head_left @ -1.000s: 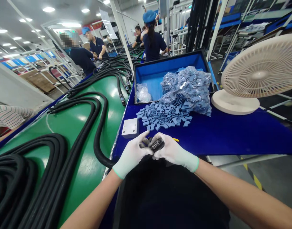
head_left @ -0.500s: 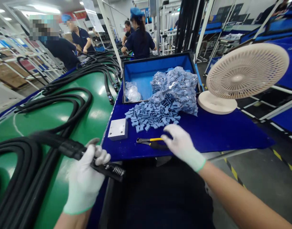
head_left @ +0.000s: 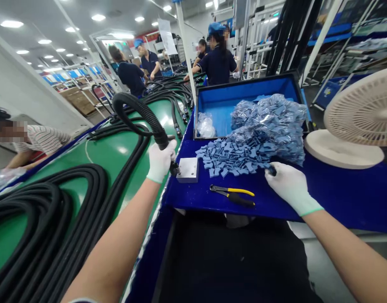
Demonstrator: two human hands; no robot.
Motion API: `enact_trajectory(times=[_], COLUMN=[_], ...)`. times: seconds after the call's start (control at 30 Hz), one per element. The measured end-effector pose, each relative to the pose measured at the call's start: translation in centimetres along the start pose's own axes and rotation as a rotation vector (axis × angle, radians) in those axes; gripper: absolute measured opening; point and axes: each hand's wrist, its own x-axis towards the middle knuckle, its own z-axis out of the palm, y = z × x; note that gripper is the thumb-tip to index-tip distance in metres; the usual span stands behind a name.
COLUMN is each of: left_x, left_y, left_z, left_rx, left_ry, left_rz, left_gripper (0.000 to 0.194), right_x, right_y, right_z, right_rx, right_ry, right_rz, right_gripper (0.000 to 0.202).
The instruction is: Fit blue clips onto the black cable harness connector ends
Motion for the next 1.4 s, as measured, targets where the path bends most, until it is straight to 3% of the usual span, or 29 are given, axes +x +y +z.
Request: enact_trajectory(times=[0.1,0.17,0.33,0.43,0.5,0.67,1.1,1.27,1.33,1.4], left_x=[0.0,-0.1,-0.3,-0.4,-0.4,-0.1,0.4,0.1,-0.3,-1.6], left_y=[-1.5,-2.2,-2.5,-2.1,-1.8,-1.8,-2.2,-0.8,0.2,1.2], left_z=[-0.3,-0.5,-0.9,-0.9,-1.0,-1.4,-1.8,-0.9,-1.6,-4.0], left_rx=[0.006,0.014,0.053,0.064,0.069,0.128,0.182,0.159,0.131,0.029], left_ry=[-0.001,0.002,0.017,-0.013,-0.041,-0.051,-0.149,-0.213,-0.194,-0.156], left_rz=[-0.034,-0.051,-0.084,-0.106,-0.117,-0.103,-0.079,-0.088,-0.081,-0.127], left_gripper=[0.033,0.033,0.034,0.035,0.037,0.038,0.041,0.047,0.054,0.060], right_x=[-0.3,-0.2,1.9,4.1,5.5,7.7,8.9,9.4,9.4,9.1], right_y=[-0.7,-2.6,-11.9,-18.0,-21.3,-26.3,-27.4,-26.8,-26.3,-25.9], right_z=[-1.3,-2.5,-4.7,-4.6,-4.0,-2.0,1.1,1.0,0.6,0.2], right_rx=[0.138,0.309,0.717,0.839,0.901,0.988,1.077,0.989,0.959,0.942], right_ry=[0.022,0.007,-0.265,-0.400,-0.461,-0.581,-0.731,-0.736,-0.724,-0.711], right_rz=[0.042,-0.011,-0.342,-0.519,-0.557,-0.537,-0.521,-0.499,-0.518,-0.554], right_gripper=[0.036,0.037,0.025,0.018,0.018,0.024,0.034,0.041,0.039,0.035])
